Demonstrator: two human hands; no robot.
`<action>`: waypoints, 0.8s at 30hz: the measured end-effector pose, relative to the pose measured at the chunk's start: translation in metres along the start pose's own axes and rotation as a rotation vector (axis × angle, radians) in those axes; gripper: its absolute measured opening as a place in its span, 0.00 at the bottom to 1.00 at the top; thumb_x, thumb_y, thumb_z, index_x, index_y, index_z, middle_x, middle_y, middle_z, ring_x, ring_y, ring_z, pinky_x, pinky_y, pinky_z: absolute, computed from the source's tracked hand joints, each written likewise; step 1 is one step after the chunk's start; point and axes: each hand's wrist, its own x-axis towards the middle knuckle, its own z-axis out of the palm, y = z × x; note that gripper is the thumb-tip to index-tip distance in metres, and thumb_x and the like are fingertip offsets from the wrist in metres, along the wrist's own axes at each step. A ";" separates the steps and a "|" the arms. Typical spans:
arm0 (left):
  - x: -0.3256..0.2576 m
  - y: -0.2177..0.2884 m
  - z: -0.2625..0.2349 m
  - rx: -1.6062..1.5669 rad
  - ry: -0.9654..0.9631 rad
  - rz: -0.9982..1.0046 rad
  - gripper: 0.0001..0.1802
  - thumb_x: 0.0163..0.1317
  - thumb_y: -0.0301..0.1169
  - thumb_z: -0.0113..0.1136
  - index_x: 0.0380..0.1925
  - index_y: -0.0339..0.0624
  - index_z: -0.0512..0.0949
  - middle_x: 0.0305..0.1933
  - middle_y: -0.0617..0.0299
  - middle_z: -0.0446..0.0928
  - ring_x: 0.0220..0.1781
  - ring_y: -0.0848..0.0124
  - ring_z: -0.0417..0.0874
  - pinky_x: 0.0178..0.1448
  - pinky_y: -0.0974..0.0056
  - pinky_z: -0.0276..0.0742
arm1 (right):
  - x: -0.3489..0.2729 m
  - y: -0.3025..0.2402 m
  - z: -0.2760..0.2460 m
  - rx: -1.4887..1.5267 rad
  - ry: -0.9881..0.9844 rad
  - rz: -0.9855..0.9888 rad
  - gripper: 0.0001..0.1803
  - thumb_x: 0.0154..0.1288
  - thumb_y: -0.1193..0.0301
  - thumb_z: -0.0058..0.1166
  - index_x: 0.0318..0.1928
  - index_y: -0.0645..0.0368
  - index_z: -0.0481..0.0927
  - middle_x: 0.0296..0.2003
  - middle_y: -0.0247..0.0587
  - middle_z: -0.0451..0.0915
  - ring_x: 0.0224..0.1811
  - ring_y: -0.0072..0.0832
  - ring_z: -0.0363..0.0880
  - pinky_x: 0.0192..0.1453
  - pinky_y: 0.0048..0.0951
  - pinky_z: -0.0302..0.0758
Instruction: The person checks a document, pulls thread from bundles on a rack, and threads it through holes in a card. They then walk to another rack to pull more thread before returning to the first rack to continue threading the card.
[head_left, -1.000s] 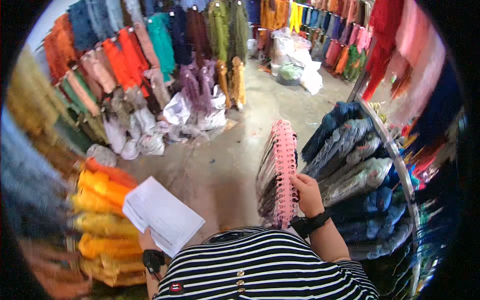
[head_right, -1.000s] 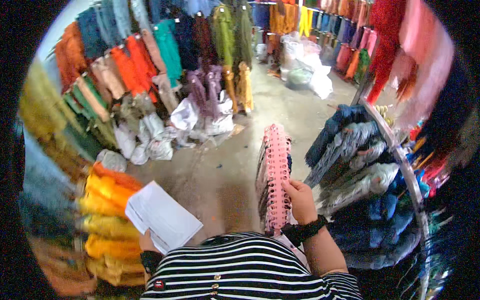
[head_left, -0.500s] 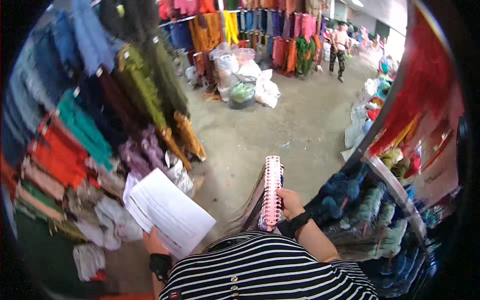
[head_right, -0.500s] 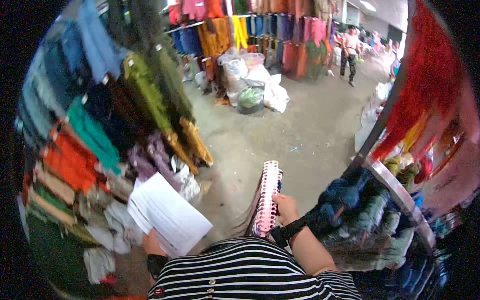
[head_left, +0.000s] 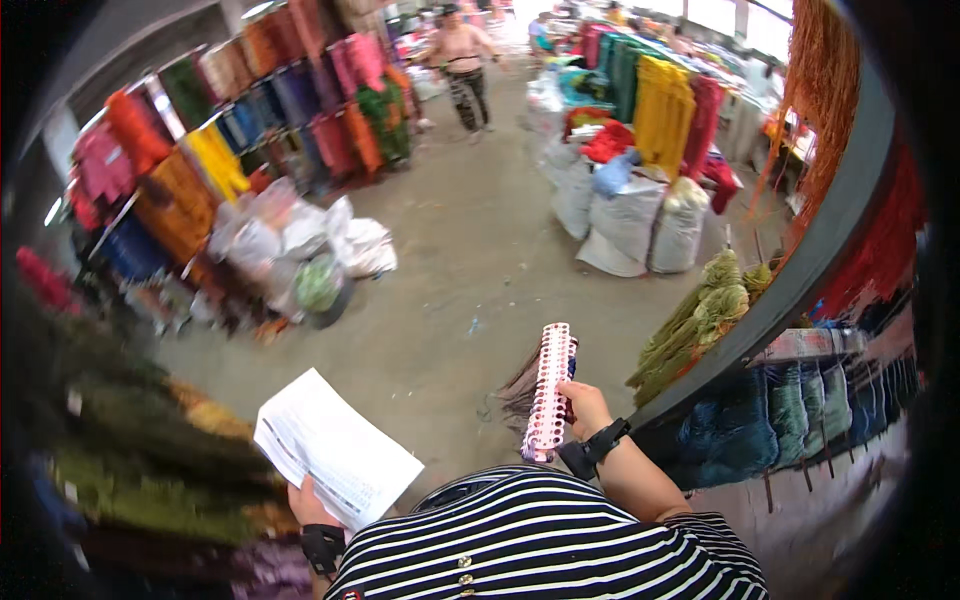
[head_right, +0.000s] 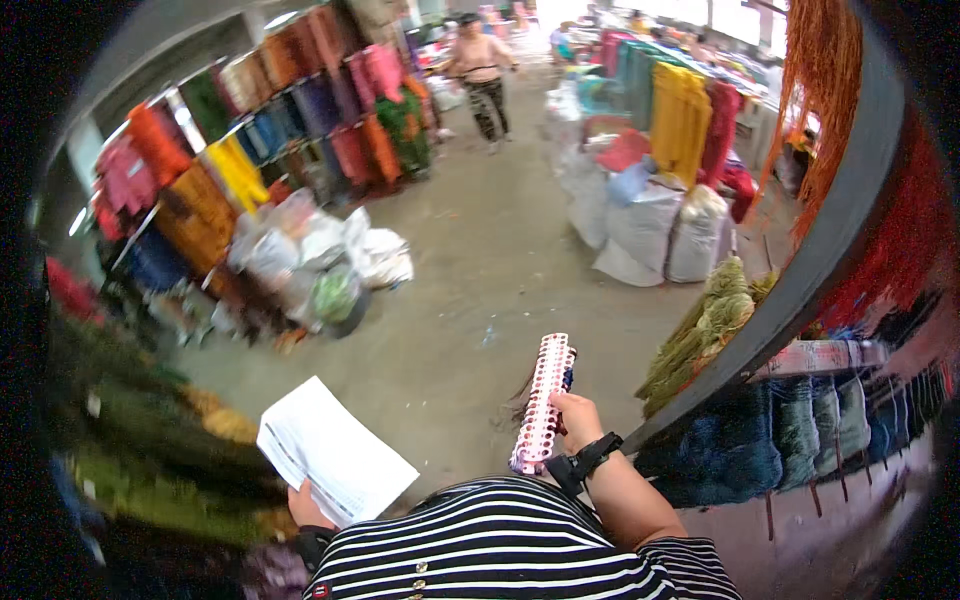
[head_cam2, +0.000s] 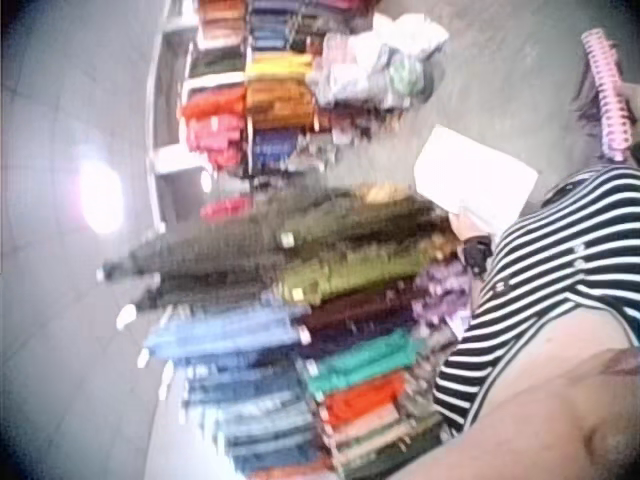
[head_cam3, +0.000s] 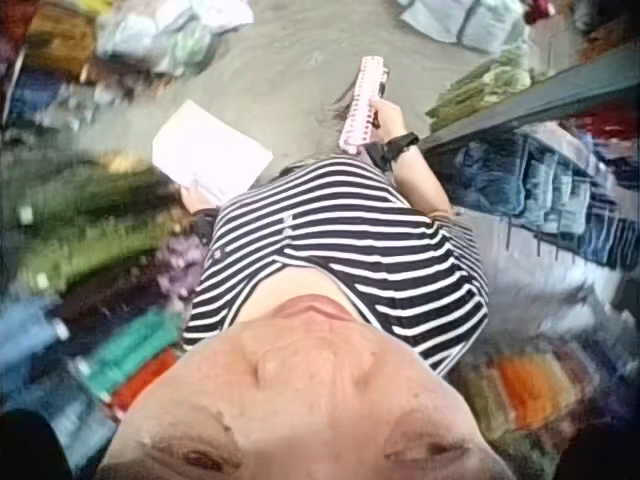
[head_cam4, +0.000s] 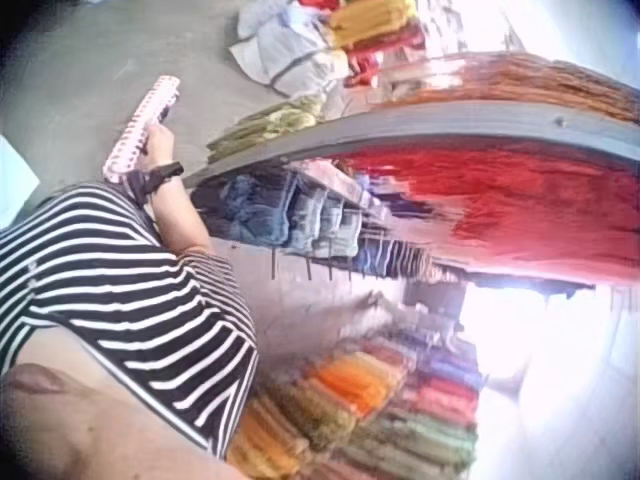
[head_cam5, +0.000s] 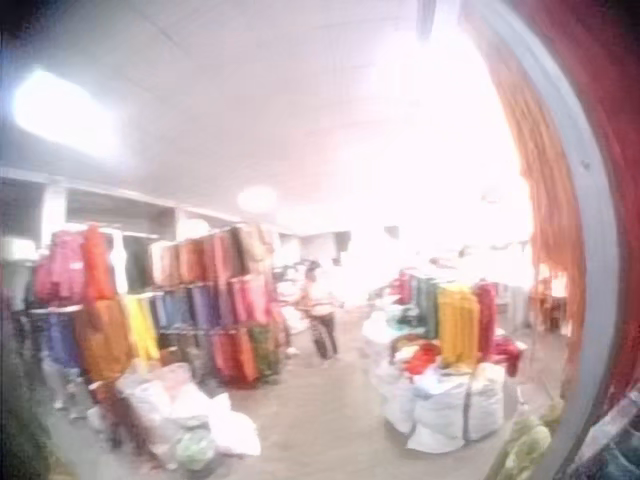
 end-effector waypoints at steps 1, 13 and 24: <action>0.038 0.014 0.036 0.002 -0.083 0.028 0.23 0.64 0.22 0.45 0.61 0.31 0.64 0.58 0.50 0.71 0.56 0.59 0.74 0.62 0.58 0.69 | 0.010 -0.012 0.008 0.027 0.042 -0.019 0.08 0.66 0.72 0.51 0.39 0.65 0.79 0.28 0.40 0.81 0.25 0.28 0.80 0.30 0.30 0.77; 0.274 -0.023 0.431 -0.017 -0.559 -0.203 0.17 0.64 0.22 0.47 0.53 0.32 0.68 0.50 0.52 0.76 0.49 0.62 0.78 0.54 0.57 0.75 | 0.203 -0.189 0.016 0.409 0.355 -0.334 0.10 0.66 0.74 0.52 0.43 0.70 0.78 0.34 0.43 0.82 0.33 0.31 0.82 0.38 0.33 0.79; 0.339 -0.162 0.721 0.070 -0.716 -0.350 0.15 0.66 0.22 0.46 0.53 0.32 0.68 0.48 0.52 0.77 0.45 0.62 0.80 0.53 0.58 0.76 | 0.411 -0.353 -0.091 0.409 0.491 -0.462 0.08 0.65 0.74 0.54 0.40 0.68 0.78 0.31 0.41 0.81 0.29 0.29 0.81 0.35 0.32 0.79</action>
